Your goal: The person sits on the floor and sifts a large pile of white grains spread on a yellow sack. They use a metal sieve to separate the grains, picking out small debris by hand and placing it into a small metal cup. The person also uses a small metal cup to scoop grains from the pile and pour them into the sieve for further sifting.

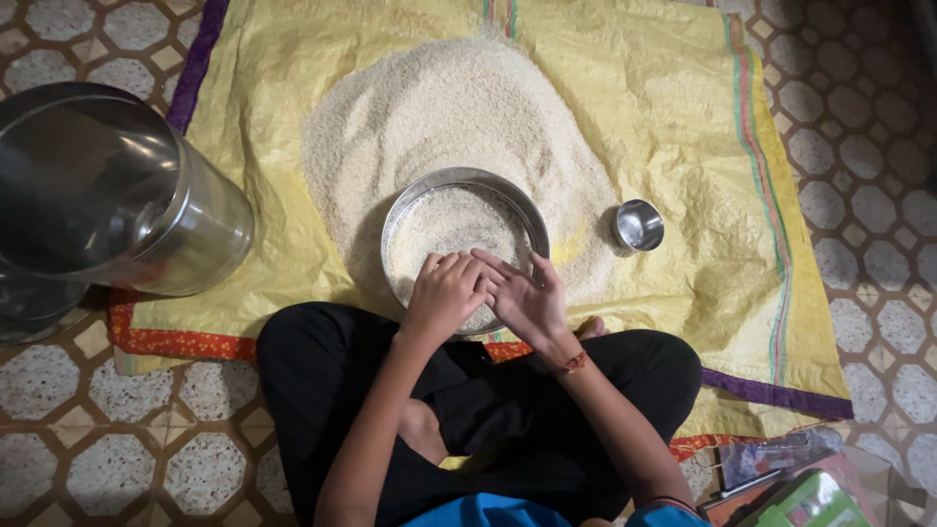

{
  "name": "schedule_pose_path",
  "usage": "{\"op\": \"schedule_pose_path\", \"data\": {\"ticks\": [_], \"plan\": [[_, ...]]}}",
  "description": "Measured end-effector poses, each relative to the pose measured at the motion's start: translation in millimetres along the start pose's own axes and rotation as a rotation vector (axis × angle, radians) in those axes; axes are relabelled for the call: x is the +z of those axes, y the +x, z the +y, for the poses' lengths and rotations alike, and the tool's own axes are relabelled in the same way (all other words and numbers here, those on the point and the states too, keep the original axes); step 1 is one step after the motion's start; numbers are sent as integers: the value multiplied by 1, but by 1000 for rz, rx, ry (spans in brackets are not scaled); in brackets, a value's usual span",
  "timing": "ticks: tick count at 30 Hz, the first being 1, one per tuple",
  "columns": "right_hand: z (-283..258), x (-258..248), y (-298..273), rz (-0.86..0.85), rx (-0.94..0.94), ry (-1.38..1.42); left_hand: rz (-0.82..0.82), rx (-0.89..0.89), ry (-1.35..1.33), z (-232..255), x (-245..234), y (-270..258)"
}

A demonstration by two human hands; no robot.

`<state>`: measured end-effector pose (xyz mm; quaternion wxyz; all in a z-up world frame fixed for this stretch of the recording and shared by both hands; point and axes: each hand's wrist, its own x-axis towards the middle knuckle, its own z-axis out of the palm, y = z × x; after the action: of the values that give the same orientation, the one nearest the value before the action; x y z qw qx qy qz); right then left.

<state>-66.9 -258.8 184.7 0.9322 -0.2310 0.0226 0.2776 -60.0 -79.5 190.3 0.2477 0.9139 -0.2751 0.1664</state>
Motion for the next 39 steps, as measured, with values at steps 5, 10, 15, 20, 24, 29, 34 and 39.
{"op": "schedule_pose_path", "data": {"ticks": [5,10,15,20,24,29,34,39], "plan": [[0,4,-1,54,-16,61,250,-174,-344,5,1,-10],[0,11,-1,-22,15,144,409,-500,-866,2,25,-19],[4,-2,-2,-39,17,112,372,-556,-990,13,49,-26],[12,-21,5,64,-79,-159,471,-626,-1361,13,64,-32],[19,-34,10,123,-82,-186,514,-745,-1580,5,76,-42],[19,-35,11,69,-94,-206,550,-903,-1625,-11,99,-53],[11,-19,11,191,-80,-118,560,-1001,-1874,-23,125,-67],[5,-12,7,144,-101,27,394,-1121,-1798,-9,122,-64]]}}
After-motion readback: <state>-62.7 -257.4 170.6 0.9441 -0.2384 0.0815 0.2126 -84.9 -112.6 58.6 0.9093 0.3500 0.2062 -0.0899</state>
